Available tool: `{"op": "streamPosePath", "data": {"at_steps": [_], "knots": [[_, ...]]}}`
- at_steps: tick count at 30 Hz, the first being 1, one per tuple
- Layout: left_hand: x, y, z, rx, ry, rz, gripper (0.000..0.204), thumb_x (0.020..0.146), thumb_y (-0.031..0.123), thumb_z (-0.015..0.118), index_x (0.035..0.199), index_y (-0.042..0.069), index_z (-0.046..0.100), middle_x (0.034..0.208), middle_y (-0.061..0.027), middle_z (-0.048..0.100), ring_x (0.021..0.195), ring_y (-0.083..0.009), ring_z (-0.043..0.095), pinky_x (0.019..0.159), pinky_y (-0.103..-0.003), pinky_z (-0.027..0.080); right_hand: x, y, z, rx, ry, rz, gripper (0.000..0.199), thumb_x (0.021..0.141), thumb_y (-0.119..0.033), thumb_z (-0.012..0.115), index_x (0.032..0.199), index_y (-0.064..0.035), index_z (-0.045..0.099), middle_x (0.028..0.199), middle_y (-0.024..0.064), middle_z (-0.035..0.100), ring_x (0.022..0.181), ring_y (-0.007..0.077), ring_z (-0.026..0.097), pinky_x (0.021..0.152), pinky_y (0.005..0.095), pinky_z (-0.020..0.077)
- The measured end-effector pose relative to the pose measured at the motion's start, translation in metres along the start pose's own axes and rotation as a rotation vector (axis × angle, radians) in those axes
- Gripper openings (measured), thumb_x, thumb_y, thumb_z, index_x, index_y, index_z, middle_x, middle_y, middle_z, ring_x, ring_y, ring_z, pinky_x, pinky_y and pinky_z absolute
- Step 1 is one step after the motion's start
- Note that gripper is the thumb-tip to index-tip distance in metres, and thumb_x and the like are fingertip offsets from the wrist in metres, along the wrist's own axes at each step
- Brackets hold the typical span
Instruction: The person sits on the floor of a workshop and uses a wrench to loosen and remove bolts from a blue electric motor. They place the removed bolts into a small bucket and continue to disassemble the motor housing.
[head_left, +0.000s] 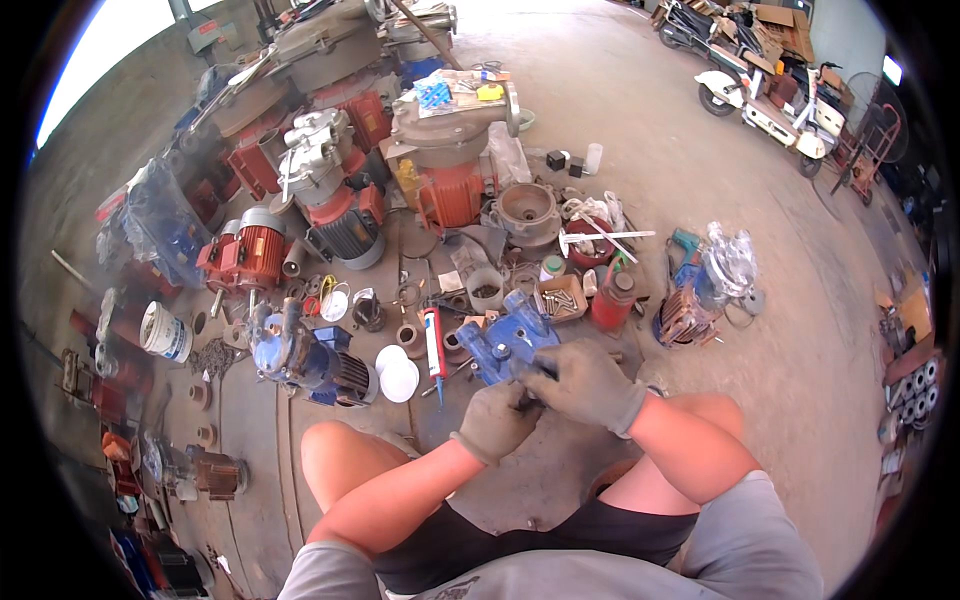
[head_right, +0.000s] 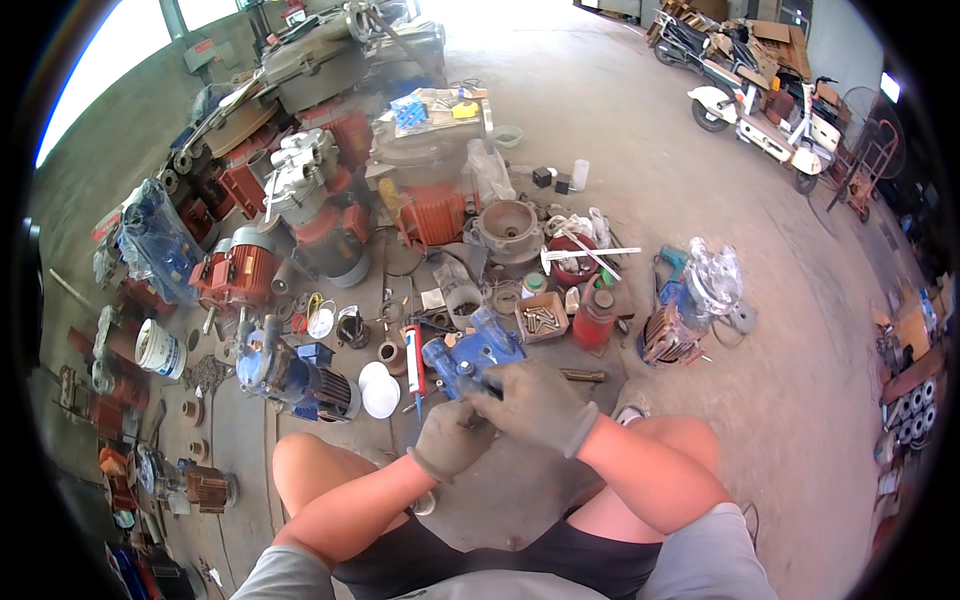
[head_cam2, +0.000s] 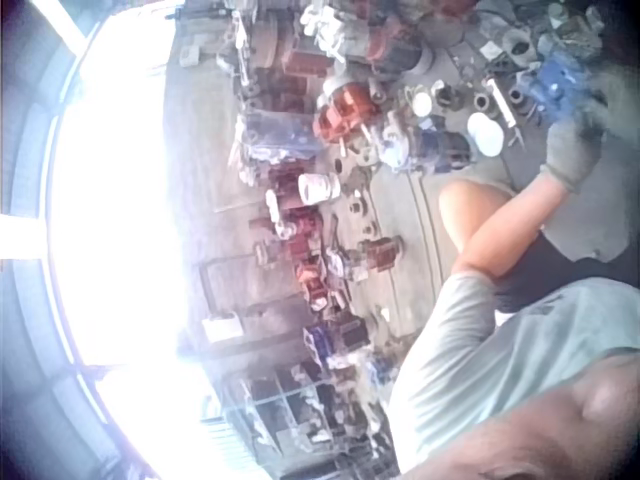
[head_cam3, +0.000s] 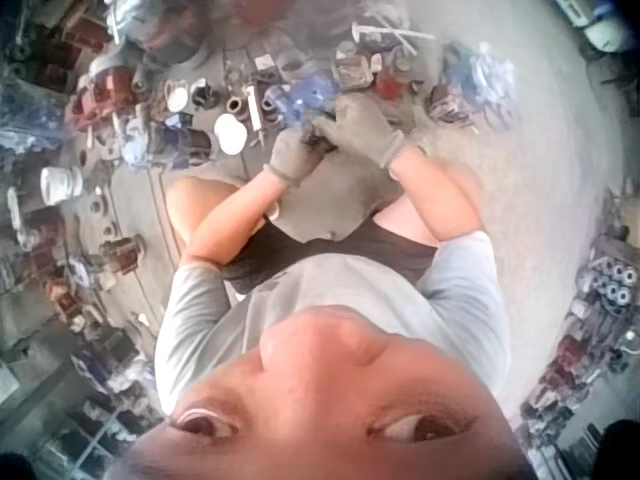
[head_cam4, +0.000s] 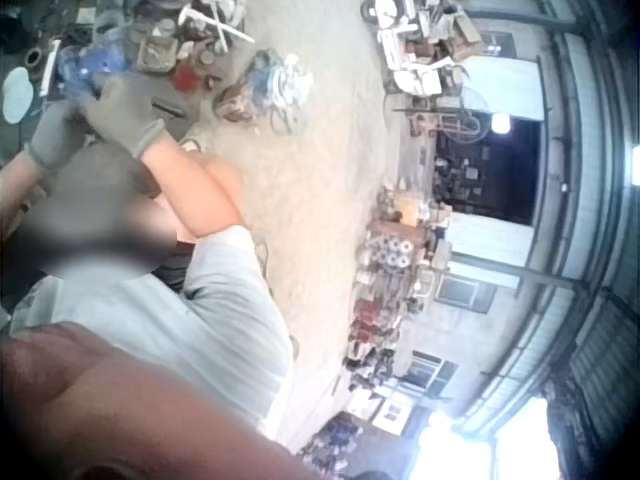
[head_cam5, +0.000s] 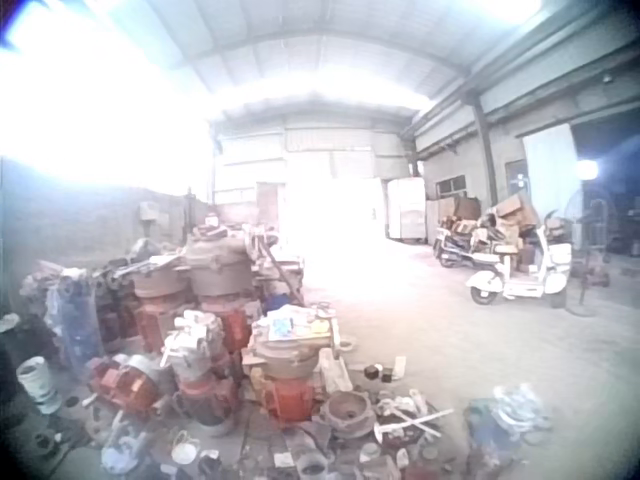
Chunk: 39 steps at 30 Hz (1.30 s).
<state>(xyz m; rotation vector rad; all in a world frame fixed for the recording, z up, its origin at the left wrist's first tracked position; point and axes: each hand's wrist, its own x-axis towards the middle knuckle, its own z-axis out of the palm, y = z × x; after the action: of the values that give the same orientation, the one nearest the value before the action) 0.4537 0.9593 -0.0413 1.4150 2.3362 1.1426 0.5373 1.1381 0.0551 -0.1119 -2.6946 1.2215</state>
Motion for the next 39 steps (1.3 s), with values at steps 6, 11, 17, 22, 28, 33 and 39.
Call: {"op": "streamPosePath", "data": {"at_steps": [6,11,17,22,28,33,39], "knots": [[0.008,0.027,-0.012,0.020,0.189,-0.015,0.018,0.086,0.015,0.077,0.102,0.009,0.074,0.090,-0.0161,0.074,0.087,-0.0388,0.074,0.074,-0.049,0.057,0.004,0.035,-0.004,1.226,-0.314,0.426,0.026,0.106,-0.022,0.065,0.119,-0.0026,0.076,0.110,0.0128,0.079,0.091,0.0222,0.078,0.077,0.0372,0.0627],[0.008,-0.004,-0.007,-0.091,-0.015,0.194,0.031,0.082,0.008,0.079,0.112,0.010,0.074,0.102,-0.0114,0.076,0.090,-0.0370,0.075,0.076,-0.044,0.060,0.006,0.010,-0.005,0.972,-0.511,0.257,0.036,0.096,-0.019,0.076,0.130,-0.0071,0.076,0.117,0.0110,0.081,0.101,0.0231,0.078,0.081,0.0421,0.0614],[0.009,0.001,0.009,0.111,-0.024,0.179,0.025,0.089,0.004,0.069,0.113,0.009,0.071,0.106,-0.0163,0.073,0.092,-0.0399,0.072,0.077,-0.048,0.058,0.003,0.004,-0.012,-0.146,0.066,-0.269,0.029,0.092,-0.030,0.082,0.091,-0.0005,0.078,0.079,0.0221,0.071,0.065,0.0330,0.068,0.063,0.0400,0.0539],[0.011,0.019,-0.003,0.017,0.109,0.016,0.026,0.084,0.008,0.078,0.108,0.008,0.069,0.105,-0.0159,0.071,0.093,-0.0401,0.070,0.078,-0.048,0.057,-0.005,0.021,0.013,0.386,-0.043,0.242,0.031,0.103,-0.028,0.069,0.093,-0.0002,0.076,0.081,0.0139,0.076,0.059,0.0253,0.067,0.058,0.0393,0.0520],[0.007,0.012,-0.016,-0.172,0.174,-0.212,0.024,0.080,0.007,0.082,0.098,0.006,0.067,0.093,-0.0164,0.070,0.087,-0.0412,0.070,0.075,-0.047,0.056,-0.010,0.026,0.007,1.281,-0.331,0.412,0.028,0.110,-0.024,0.062,0.114,0.0005,0.075,0.102,0.0117,0.079,0.074,0.0151,0.071,0.068,0.0303,0.0533],[0.006,-0.004,-0.019,-0.290,0.100,-0.179,0.016,0.083,0.004,0.080,0.096,0.007,0.072,0.088,-0.0170,0.074,0.079,-0.0368,0.074,0.071,-0.041,0.058,-0.005,0.014,0.002,1.014,-0.373,0.313,0.030,0.104,-0.022,0.073,0.126,-0.0021,0.074,0.111,0.0117,0.079,0.091,0.0151,0.075,0.080,0.0302,0.0550],[0.002,-0.001,-0.010,-0.202,0.082,-0.016,0.030,0.077,0.009,0.085,0.103,0.007,0.071,0.098,-0.0152,0.074,0.090,-0.0385,0.073,0.076,-0.045,0.058,-0.002,0.015,0.007,0.018,-0.051,0.146,0.020,0.103,-0.016,0.070,0.117,-0.0034,0.074,0.104,0.0180,0.077,0.080,0.0318,0.074,0.080,0.0397,0.0604]]}}
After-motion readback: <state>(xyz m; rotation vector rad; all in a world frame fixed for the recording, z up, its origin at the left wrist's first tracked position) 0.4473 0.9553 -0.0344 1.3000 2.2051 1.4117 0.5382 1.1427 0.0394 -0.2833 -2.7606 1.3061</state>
